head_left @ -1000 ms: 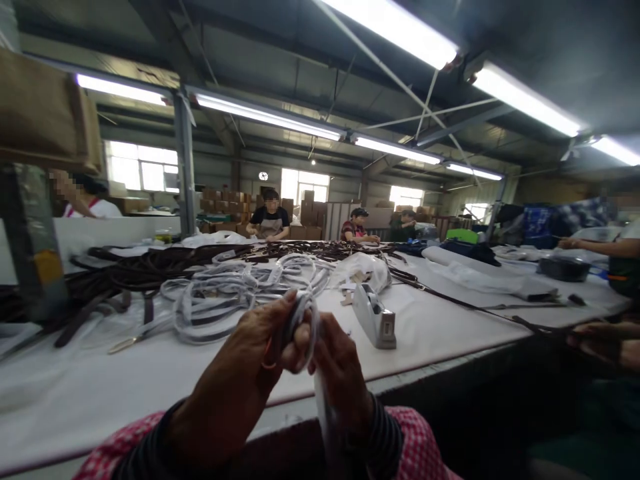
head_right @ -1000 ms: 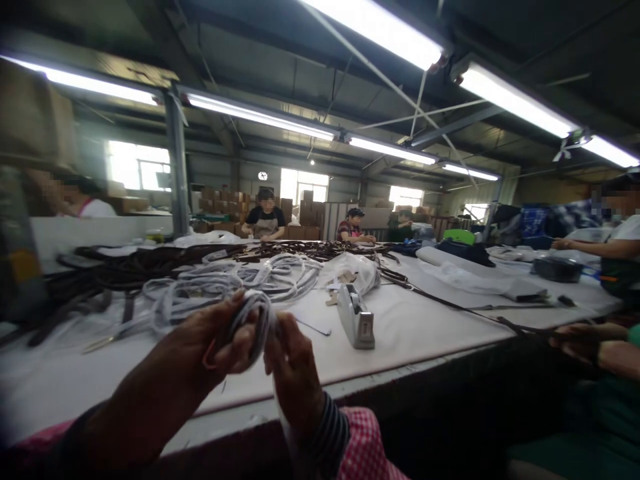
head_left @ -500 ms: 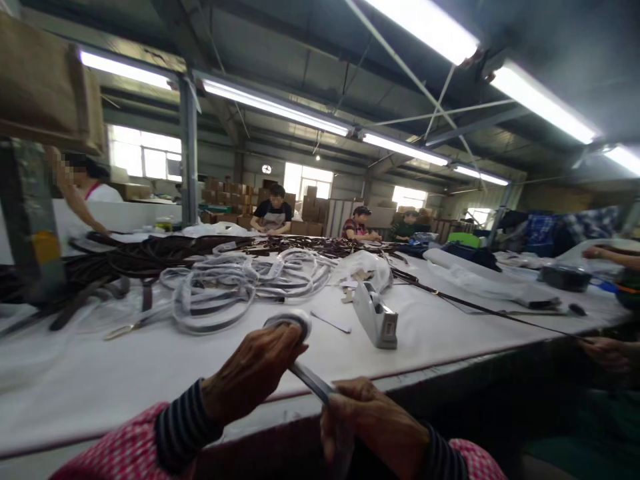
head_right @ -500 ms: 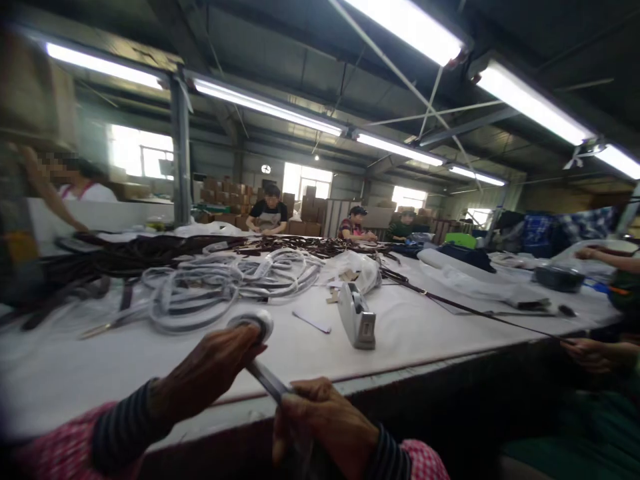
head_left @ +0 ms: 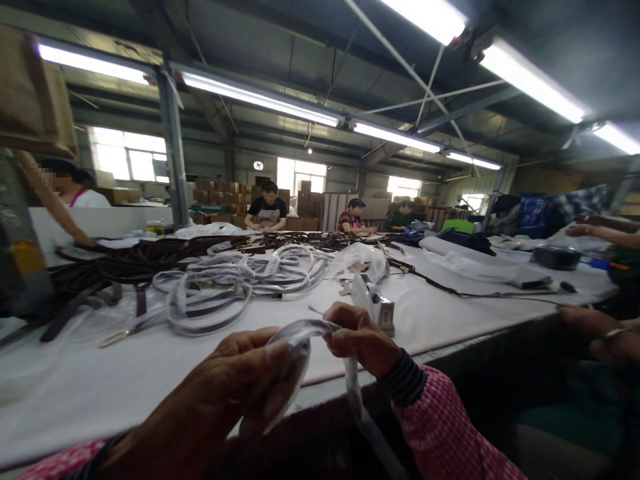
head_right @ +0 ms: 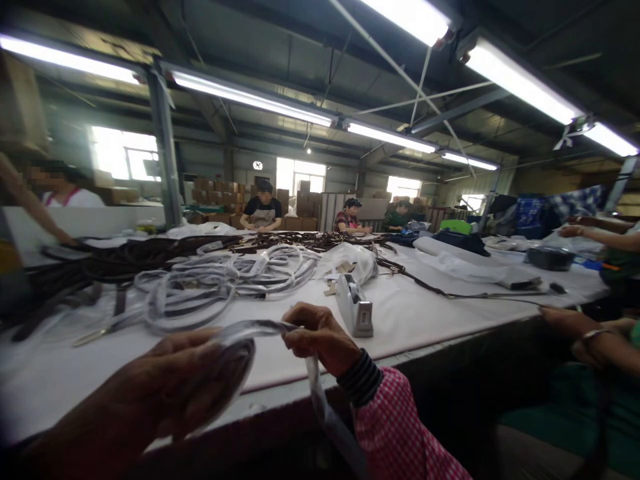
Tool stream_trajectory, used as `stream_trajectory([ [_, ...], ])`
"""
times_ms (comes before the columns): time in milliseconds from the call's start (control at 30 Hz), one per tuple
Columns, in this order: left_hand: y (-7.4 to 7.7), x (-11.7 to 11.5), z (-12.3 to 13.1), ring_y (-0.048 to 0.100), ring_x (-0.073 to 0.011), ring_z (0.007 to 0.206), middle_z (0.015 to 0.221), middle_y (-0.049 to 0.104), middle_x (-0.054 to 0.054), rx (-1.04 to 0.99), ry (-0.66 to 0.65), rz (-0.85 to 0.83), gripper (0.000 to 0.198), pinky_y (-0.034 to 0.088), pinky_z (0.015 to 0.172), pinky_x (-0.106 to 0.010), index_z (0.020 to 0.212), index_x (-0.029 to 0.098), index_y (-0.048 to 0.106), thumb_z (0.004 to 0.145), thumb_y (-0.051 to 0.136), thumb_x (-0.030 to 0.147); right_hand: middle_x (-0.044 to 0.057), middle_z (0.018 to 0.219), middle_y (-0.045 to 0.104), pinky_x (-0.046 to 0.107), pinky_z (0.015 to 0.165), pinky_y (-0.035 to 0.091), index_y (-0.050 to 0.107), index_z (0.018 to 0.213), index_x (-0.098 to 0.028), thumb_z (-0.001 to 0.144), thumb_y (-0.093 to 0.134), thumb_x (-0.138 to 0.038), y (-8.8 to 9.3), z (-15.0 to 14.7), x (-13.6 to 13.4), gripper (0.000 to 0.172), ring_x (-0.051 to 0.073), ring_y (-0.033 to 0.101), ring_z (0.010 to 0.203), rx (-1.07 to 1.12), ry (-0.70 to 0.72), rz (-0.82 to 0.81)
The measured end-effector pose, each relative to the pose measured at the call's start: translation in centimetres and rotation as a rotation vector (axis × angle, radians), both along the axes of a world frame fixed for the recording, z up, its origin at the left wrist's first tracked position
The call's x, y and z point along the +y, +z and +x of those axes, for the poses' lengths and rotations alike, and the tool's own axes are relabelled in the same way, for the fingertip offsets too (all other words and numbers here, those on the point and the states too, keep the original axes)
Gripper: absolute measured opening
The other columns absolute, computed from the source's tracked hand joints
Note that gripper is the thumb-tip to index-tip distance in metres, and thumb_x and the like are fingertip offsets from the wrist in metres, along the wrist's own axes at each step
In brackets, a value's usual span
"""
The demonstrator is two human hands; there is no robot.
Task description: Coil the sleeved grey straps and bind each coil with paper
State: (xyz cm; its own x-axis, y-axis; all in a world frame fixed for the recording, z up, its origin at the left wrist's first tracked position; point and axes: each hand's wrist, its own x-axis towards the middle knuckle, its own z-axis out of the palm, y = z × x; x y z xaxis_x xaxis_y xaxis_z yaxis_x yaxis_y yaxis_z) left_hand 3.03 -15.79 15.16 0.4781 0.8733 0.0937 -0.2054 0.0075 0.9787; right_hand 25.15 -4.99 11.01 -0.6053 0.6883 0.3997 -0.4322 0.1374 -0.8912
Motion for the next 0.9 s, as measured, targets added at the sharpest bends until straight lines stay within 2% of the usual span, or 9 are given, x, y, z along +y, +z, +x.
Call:
stream_trajectory([
  [100,2.4,0.1,1.4,0.042,-0.0072,0.048,0.06,0.053,0.0,-0.272,0.065,-0.087,0.028,0.039,0.047,-0.017,0.081,0.012,0.067,0.097,0.059,0.033,0.003,0.072,0.063,0.022,0.054,0.038,0.072,0.08,-0.01,0.08,0.08,-0.037,-0.6,-0.9,-0.2,0.028,0.009,0.054,0.057,0.01,0.029,0.015],
  [200,4.3,1.2,1.7,0.042,-0.0061,0.046,0.059,0.05,0.0,-0.409,0.176,-0.146,0.037,0.045,0.047,-0.018,0.083,0.008,0.068,0.103,0.044,0.027,0.006,0.074,0.065,0.025,0.062,0.046,0.073,0.087,-0.008,0.085,0.075,-0.044,-1.3,-1.9,-0.4,0.036,0.013,0.061,0.063,-0.027,0.098,-0.054],
  [300,5.2,3.3,1.1,0.044,-0.0052,0.044,0.062,0.05,-0.001,-0.59,0.241,-0.168,0.045,0.046,0.044,-0.018,0.084,0.003,0.066,0.106,0.032,0.021,-0.001,0.059,0.057,0.022,0.051,0.042,0.071,0.096,-0.008,0.089,0.071,-0.043,-2.2,-2.6,-0.6,0.035,0.008,0.05,0.049,-0.005,0.06,-0.195],
  [433,5.1,6.2,0.3,0.052,-0.0064,0.048,0.067,0.055,-0.004,-0.785,0.252,-0.176,0.048,0.051,0.047,-0.018,0.094,-0.001,0.064,0.108,0.027,0.026,-0.01,0.044,0.038,0.017,0.037,0.02,0.066,0.099,-0.009,0.092,0.065,-0.052,-3.1,-3.5,-0.9,0.043,0.004,0.025,0.038,0.068,-0.107,-0.261],
  [500,4.8,7.3,0.5,0.056,-0.0074,0.051,0.072,0.06,-0.006,-0.828,0.27,-0.164,0.047,0.053,0.05,-0.018,0.099,-0.001,0.064,0.108,0.027,0.027,-0.01,0.047,0.04,0.017,0.036,0.015,0.06,0.1,-0.014,0.092,0.061,-0.058,-3.4,-3.9,-1.1,0.045,0.004,0.022,0.037,0.085,-0.208,-0.216],
  [567,4.6,8.0,1.0,0.062,-0.0094,0.059,0.079,0.065,-0.01,-0.831,0.301,-0.103,0.043,0.056,0.057,-0.018,0.103,0.0,0.064,0.108,0.028,0.023,-0.008,0.057,0.051,0.017,0.037,0.016,0.053,0.101,-0.019,0.089,0.068,-0.053,-3.7,-4.3,-1.1,0.039,0.003,0.026,0.039,0.08,-0.289,-0.143],
  [700,4.4,8.8,2.1,0.07,-0.0138,0.073,0.091,0.072,-0.012,-0.606,0.414,0.233,0.026,0.058,0.07,-0.022,0.106,0.005,0.066,0.103,0.045,0.021,-0.007,0.06,0.049,0.018,0.042,0.022,0.056,0.088,-0.017,0.088,0.073,-0.044,-4.6,-4.5,-0.7,0.031,0.003,0.032,0.044,-0.001,-0.393,-0.014],
  [800,3.7,9.1,2.5,0.071,-0.0168,0.076,0.095,0.073,-0.009,-0.242,0.471,0.536,0.02,0.058,0.074,-0.026,0.103,0.013,0.065,0.098,0.059,0.031,-0.004,0.06,0.048,0.018,0.044,0.028,0.066,0.089,-0.012,0.092,0.065,-0.052,-5.2,-4.1,-0.5,0.041,0.005,0.038,0.046,-0.123,-0.392,-0.041],
  [900,2.0,9.6,2.6,0.07,-0.0196,0.08,0.09,0.071,-0.005,0.203,0.551,0.834,0.016,0.052,0.075,-0.029,0.095,0.018,0.06,0.098,0.058,0.034,-0.001,0.058,0.054,0.018,0.045,0.032,0.067,0.09,-0.01,0.091,0.065,-0.055,-4.8,-3.4,-1.0,0.046,0.005,0.044,0.046,-0.15,-0.28,-0.118],
])
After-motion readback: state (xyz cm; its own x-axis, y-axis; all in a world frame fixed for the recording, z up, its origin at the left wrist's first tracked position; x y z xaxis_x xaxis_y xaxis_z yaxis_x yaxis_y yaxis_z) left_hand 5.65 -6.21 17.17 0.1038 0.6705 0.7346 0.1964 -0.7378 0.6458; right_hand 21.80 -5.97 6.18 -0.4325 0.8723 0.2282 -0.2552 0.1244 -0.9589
